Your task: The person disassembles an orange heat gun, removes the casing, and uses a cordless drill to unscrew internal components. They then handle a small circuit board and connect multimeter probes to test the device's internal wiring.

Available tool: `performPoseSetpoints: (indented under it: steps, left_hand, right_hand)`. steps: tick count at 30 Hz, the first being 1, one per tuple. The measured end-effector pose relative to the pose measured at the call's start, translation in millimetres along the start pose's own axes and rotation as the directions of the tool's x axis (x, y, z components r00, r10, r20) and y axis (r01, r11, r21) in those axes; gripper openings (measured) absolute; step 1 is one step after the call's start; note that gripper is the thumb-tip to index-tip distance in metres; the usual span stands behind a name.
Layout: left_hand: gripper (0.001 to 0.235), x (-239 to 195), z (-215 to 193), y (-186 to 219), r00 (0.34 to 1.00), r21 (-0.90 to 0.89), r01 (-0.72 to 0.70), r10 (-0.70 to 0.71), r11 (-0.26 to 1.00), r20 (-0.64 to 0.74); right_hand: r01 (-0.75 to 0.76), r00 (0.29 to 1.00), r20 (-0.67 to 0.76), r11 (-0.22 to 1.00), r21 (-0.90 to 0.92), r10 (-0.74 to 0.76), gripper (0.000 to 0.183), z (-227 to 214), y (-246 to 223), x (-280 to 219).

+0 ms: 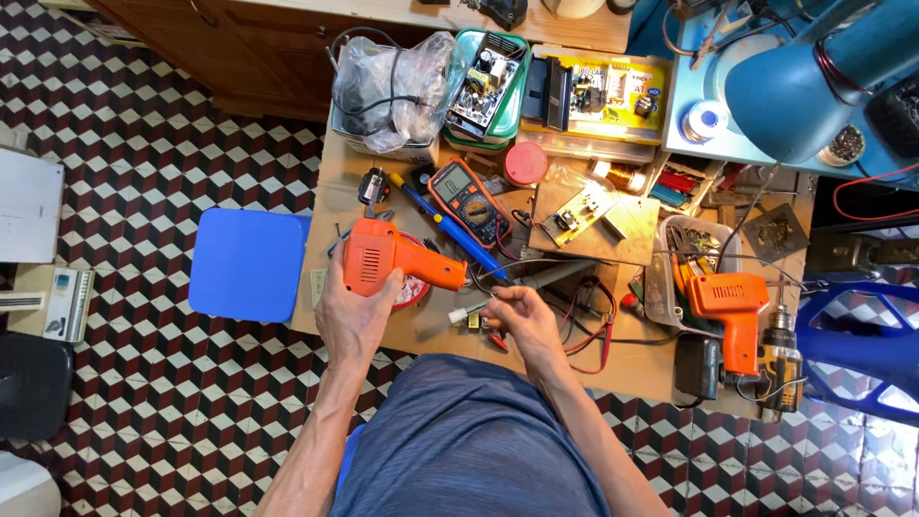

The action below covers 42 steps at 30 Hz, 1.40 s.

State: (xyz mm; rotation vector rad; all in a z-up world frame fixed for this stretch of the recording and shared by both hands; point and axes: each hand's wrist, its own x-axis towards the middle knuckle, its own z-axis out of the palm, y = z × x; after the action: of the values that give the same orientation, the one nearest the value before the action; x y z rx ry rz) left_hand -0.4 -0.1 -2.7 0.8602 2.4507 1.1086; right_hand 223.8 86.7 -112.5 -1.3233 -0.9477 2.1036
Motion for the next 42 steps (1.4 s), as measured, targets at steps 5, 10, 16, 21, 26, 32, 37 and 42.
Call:
performPoseSetpoints:
  steps: [5,10,16,21,26,32,37,42]
  left_hand:
    - [0.078,-1.7,2.4,-4.3,0.998,-0.039,-0.056,0.055,0.998,-0.016]
    - [0.076,-8.1,2.7,-0.7,0.999,-0.075,0.013,-0.01,0.997,0.036]
    - [0.082,-22.1,-2.0,17.0,0.995,-0.198,-0.036,0.054,0.98,0.087]
    - [0.082,-37.3,-1.8,53.2,0.954,-0.107,-0.296,0.3,0.949,0.026]
    - [0.079,-61.1,-12.4,90.6,0.925,-0.256,-0.34,0.371,0.905,0.083]
    - [0.06,-77.7,-15.6,118.2,0.736,-0.621,-0.353,0.617,0.699,0.277]
    - [0.034,-67.6,64.6,132.8,0.569,-0.499,-0.138,0.481,0.855,0.667]
    - [0.042,-94.1,116.3,145.3,0.325,-0.775,-0.306,0.826,0.553,0.461]
  right_hand:
    - [0.075,0.997,0.014,0.958,0.277,-0.082,0.02,-0.8,-15.8,3.3]
    - [0.228,0.967,0.033,0.917,0.327,-0.252,0.048,16.3,-58.8,8.6]
    - [0.537,0.715,0.202,0.341,-0.772,-0.669,0.05,21.5,-101.5,-34.0]
    - [0.644,0.537,0.515,-0.069,-0.762,-0.668,0.083,57.7,-95.4,-68.0]
    - [0.536,0.512,0.278,0.05,-0.843,-0.813,0.077,50.7,-99.1,-80.1]
    - [0.764,0.349,-0.028,0.302,-0.57,-0.937,0.051,22.7,-123.4,-105.1]
    - [0.817,0.504,-0.545,0.575,0.05,-0.669,0.034,-22.4,-132.8,-137.0]
    - [0.784,0.605,-0.659,0.481,0.393,-0.447,0.027,-85.7,-137.2,-143.6]
